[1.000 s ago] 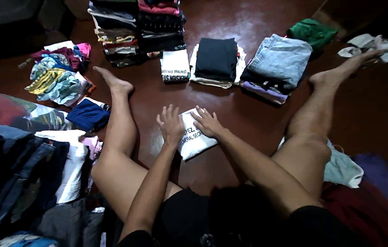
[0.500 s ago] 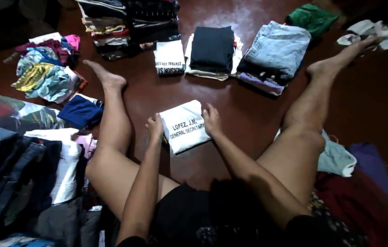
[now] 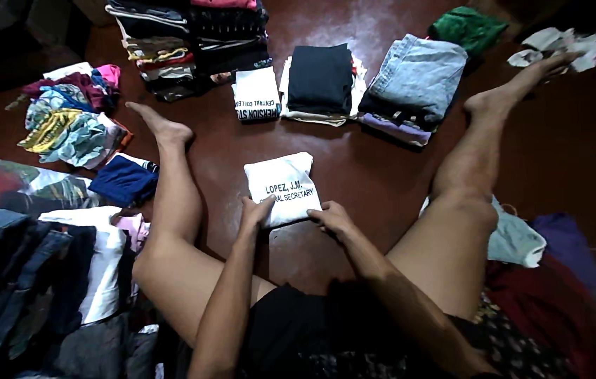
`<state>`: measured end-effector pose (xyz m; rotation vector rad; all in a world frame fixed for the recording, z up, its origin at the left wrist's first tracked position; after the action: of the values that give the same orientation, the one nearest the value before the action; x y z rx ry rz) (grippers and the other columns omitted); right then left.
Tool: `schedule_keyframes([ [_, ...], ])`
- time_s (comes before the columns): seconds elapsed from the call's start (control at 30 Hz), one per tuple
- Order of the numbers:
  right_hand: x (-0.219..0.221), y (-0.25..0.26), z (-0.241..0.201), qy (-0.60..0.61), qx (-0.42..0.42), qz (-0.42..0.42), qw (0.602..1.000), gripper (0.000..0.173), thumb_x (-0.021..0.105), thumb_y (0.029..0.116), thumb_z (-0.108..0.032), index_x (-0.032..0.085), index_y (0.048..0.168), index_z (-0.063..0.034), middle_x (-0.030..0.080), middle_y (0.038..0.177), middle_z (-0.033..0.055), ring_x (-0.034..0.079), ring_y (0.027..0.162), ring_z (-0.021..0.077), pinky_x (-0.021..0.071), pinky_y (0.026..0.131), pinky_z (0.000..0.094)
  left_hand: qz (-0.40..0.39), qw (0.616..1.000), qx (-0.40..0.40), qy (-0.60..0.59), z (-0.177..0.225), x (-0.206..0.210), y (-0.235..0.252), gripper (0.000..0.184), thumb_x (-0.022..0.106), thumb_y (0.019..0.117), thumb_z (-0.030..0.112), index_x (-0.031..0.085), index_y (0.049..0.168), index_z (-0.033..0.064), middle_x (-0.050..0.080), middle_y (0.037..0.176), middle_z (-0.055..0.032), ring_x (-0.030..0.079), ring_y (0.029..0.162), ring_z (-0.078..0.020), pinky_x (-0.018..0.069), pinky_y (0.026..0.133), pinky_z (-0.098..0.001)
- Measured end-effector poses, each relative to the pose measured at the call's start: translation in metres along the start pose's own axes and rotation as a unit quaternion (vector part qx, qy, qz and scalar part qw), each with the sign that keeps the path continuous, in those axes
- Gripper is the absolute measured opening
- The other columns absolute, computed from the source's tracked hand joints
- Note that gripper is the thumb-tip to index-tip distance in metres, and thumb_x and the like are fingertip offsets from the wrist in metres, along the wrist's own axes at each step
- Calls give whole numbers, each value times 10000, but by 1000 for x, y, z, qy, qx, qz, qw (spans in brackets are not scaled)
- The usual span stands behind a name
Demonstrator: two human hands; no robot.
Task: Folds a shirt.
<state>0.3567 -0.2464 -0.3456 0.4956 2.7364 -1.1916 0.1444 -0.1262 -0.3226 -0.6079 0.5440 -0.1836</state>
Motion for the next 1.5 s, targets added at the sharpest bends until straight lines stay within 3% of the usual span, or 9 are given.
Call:
schedule_keyframes([
  [0.2, 22, -1, -4, 538, 34, 41, 841, 411, 654, 989, -187, 513, 1339, -21, 614, 1201, 152, 650, 1040, 241, 575, 890, 382, -168, 908, -117, -365, 6, 23, -4, 439, 682, 970, 257, 563, 1311, 8, 704, 1092, -193, 716, 949, -295, 614, 824, -471],
  [0.4, 56, 1, -16, 654, -8, -83, 752, 484, 513, 1054, -410, 470, 1426, -104, 637, 1300, 171, 645, 1173, 321, 544, 977, 573, -253, 832, -160, -467, 2, 32, -9, 419, 609, 975, 235, 538, 1327, 20, 678, 1170, -224, 699, 1039, -335, 597, 889, -514],
  [0.57, 70, 8, -33, 709, -26, -116, 695, 341, 486, 1037, -264, 518, 1316, -71, 655, 1194, 204, 665, 1094, 346, 553, 921, 599, -231, 873, -142, -406, 8, 7, -13, 395, 591, 1011, 314, 578, 1282, 27, 716, 1066, -204, 739, 900, -296, 636, 762, -441],
  [0.7, 62, -2, -51, 715, -59, -151, 680, 319, 465, 1025, -309, 585, 1235, -100, 687, 1141, 157, 681, 1061, 313, 563, 912, 561, -241, 858, -82, -446, 9, -8, -9, 613, 447, 1019, 582, 513, 1426, 128, 675, 1255, -161, 687, 1086, -309, 583, 891, -502],
  [0.8, 41, -8, -87, 697, -107, -158, 691, 296, 500, 996, -335, 605, 1202, -151, 699, 1121, 109, 689, 1043, 278, 577, 882, 531, -221, 865, -50, -449, 21, -9, -5, 659, 318, 1015, 649, 519, 1390, 145, 693, 1104, -115, 688, 907, -233, 570, 741, -385],
  [1.0, -33, 13, -220, 667, -264, -130, 684, 267, 455, 1021, -312, 572, 1194, -145, 688, 1095, 97, 688, 1008, 258, 582, 850, 525, -212, 860, -48, -462, 31, -12, 11, 495, 271, 1093, 429, 602, 1103, 61, 693, 840, -98, 689, 699, -198, 577, 620, -323],
  [1.17, -86, 67, -319, 700, -346, -83, 620, 348, 412, 1045, -375, 524, 1247, -115, 645, 1147, 136, 654, 1066, 299, 549, 893, 579, -221, 870, -50, -438, 27, -10, 18, 507, 215, 1115, 380, 549, 1241, 20, 696, 874, -103, 691, 724, -201, 576, 633, -331],
  [1.33, -81, 179, -287, 684, -158, -26, 711, 529, 505, 1047, -378, 354, 1493, -138, 542, 1400, 160, 599, 1226, 322, 551, 972, 519, -190, 869, -74, -451, 16, 1, 36, 493, 265, 1103, 399, 635, 1129, 74, 689, 849, -76, 660, 673, -182, 566, 609, -323],
  [1.5, -67, 202, -253, 704, -116, -6, 700, 572, 503, 1064, -345, 293, 1554, -138, 469, 1517, 155, 543, 1337, 334, 523, 1042, 521, -183, 872, -76, -448, 12, 0, 42, 478, 259, 1107, 370, 638, 1115, 78, 688, 858, -72, 664, 690, -180, 571, 626, -323],
])
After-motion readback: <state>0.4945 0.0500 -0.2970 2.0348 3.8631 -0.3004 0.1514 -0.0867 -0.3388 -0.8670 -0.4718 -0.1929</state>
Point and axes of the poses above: each hand's wrist, its own y-axis towards the middle knuckle, its own x-axis out of the palm, z = x × y, the point moved 3 cm from there along y, towards the middle knuckle
